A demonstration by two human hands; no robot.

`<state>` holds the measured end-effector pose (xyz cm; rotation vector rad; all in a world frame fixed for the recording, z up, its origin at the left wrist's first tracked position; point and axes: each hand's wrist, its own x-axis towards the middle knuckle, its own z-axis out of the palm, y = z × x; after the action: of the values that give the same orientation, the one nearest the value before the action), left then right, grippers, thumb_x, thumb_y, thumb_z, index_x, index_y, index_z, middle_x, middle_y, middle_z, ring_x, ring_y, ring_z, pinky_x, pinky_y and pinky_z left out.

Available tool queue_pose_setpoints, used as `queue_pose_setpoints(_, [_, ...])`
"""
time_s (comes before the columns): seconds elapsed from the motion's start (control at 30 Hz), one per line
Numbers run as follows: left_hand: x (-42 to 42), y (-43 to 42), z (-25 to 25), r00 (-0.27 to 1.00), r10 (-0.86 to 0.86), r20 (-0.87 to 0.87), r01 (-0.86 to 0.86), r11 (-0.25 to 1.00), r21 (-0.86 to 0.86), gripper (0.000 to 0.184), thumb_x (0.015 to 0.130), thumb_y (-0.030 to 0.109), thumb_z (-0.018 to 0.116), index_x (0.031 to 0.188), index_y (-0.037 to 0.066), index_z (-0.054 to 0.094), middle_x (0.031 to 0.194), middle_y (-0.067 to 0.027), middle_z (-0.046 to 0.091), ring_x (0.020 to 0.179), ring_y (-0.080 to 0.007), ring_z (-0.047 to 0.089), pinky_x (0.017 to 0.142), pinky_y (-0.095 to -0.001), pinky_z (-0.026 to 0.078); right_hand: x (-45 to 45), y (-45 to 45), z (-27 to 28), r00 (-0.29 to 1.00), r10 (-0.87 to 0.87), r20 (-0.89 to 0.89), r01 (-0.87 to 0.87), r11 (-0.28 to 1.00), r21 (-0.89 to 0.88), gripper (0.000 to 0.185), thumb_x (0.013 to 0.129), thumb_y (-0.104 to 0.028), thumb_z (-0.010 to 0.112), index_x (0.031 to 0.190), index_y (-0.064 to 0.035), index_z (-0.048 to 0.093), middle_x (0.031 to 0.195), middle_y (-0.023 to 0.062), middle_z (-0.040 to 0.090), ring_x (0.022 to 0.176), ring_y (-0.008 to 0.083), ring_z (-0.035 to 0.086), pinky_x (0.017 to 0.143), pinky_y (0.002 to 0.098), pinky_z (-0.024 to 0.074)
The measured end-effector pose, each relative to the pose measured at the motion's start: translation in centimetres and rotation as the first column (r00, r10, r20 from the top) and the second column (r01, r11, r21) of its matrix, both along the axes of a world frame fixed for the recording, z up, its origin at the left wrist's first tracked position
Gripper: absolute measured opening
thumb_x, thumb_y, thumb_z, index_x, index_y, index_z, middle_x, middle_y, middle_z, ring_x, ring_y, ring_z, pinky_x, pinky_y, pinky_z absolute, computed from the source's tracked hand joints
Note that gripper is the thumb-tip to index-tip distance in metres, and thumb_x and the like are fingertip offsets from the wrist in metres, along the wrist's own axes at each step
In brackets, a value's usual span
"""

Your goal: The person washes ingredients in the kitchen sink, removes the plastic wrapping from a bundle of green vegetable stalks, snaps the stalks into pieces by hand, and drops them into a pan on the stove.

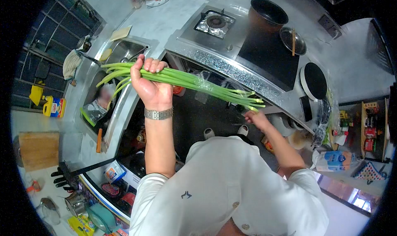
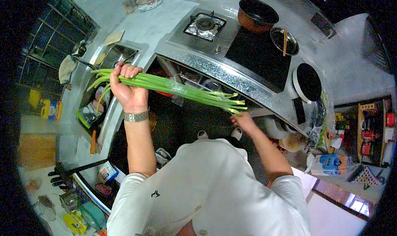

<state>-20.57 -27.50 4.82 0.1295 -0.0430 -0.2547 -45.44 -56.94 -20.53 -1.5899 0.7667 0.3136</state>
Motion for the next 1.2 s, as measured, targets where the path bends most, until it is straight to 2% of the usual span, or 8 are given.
queue_pose_setpoints(0.1, [-0.3,0.6,0.2,0.999,-0.037,0.030,0.037,0.999,0.001,0.007,0.091,0.008,0.052,0.092,0.002,0.053,0.064,0.0022,0.038,0.057,-0.0093,0.039,0.058,-0.0259,0.040,0.9,-2.9,5.3,0.982,-0.183,-0.040,0.184,0.982,0.046,0.024,0.096,-0.020,0.049,0.104,-0.0057,0.067,0.092,0.0051,0.067,0.080,0.0123,0.061,0.068,0.0232,0.0464])
queue_pose_setpoints(0.37, [-1.7,-0.6,1.8,0.951,-0.276,0.137,0.296,0.942,-0.160,0.015,0.092,0.009,0.050,0.102,-0.002,0.053,0.063,0.0017,0.040,0.052,-0.0089,0.041,0.052,-0.0236,0.038,10.1,3.2,20.7,0.758,0.422,0.497,-0.601,0.748,0.281,0.040,0.095,-0.024,0.055,0.129,-0.0029,0.057,0.123,0.0082,0.063,0.111,0.0165,0.059,0.093,0.0302,0.0458])
queue_pose_setpoints(0.57, [-2.7,-1.2,2.2,0.879,-0.411,0.240,0.455,0.874,-0.170,0.023,0.093,0.011,0.047,0.112,-0.004,0.049,0.064,0.0004,0.041,0.052,-0.0097,0.042,0.052,-0.0251,0.040,13.2,7.7,20.1,0.736,0.450,0.506,-0.672,0.400,0.623,0.041,0.092,-0.023,0.061,0.126,-0.0023,0.058,0.123,0.0061,0.062,0.111,0.0142,0.057,0.097,0.0282,0.0420])
queue_pose_setpoints(0.67, [-2.6,-0.6,1.8,0.889,-0.400,0.222,0.433,0.893,-0.126,0.024,0.093,0.011,0.047,0.112,-0.004,0.050,0.064,0.0002,0.041,0.052,-0.0099,0.042,0.051,-0.0255,0.040,13.3,7.0,22.0,0.550,0.670,0.498,-0.818,0.554,0.158,0.019,0.089,-0.020,0.065,0.098,-0.0033,0.067,0.094,0.0007,0.065,0.091,0.0099,0.058,0.086,0.0268,0.0448])
queue_pose_setpoints(0.8, [-2.3,-0.1,0.8,0.920,-0.334,0.207,0.325,0.942,0.079,0.021,0.093,0.012,0.047,0.109,0.000,0.053,0.065,0.0006,0.041,0.053,-0.0100,0.039,0.051,-0.0248,0.037,12.1,5.7,23.1,0.623,0.591,0.512,-0.611,0.776,-0.154,0.019,0.089,-0.021,0.064,0.091,-0.0024,0.066,0.081,0.0035,0.065,0.080,0.0112,0.060,0.073,0.0281,0.0481])
queue_pose_setpoints(1.0, [-1.9,-1.9,0.6,0.978,0.126,0.169,-0.172,0.939,0.297,0.012,0.091,0.011,0.052,0.101,0.005,0.054,0.065,0.0019,0.038,0.056,-0.0103,0.038,0.054,-0.0255,0.036,6.2,8.2,25.5,0.524,0.686,0.504,-0.253,0.691,-0.677,0.006,0.086,-0.008,0.066,0.084,-0.0025,0.063,0.078,0.0109,0.063,0.072,0.0193,0.062,0.062,0.0314,0.0484])
queue_pose_setpoints(1.1, [-1.3,-2.5,1.4,0.958,0.260,0.120,-0.278,0.946,0.169,0.006,0.090,0.011,0.054,0.093,0.006,0.054,0.065,0.0015,0.038,0.057,-0.0106,0.039,0.056,-0.0257,0.039,4.8,12.1,19.5,0.860,0.222,0.460,-0.258,0.966,0.014,0.010,0.094,-0.015,0.061,0.091,-0.0051,0.062,0.079,0.0001,0.061,0.070,0.0111,0.058,0.061,0.0237,0.0439])
queue_pose_setpoints(1.2, [-1.5,-2.4,2.2,0.986,0.157,0.056,-0.159,0.987,0.034,0.007,0.091,0.010,0.053,0.094,0.004,0.053,0.065,0.0011,0.039,0.057,-0.0111,0.040,0.057,-0.0256,0.041,7.0,12.4,13.9,0.931,-0.125,0.343,-0.141,0.744,0.653,0.013,0.095,-0.020,0.058,0.095,-0.0076,0.061,0.077,0.0012,0.059,0.069,0.0108,0.056,0.060,0.0225,0.0428])
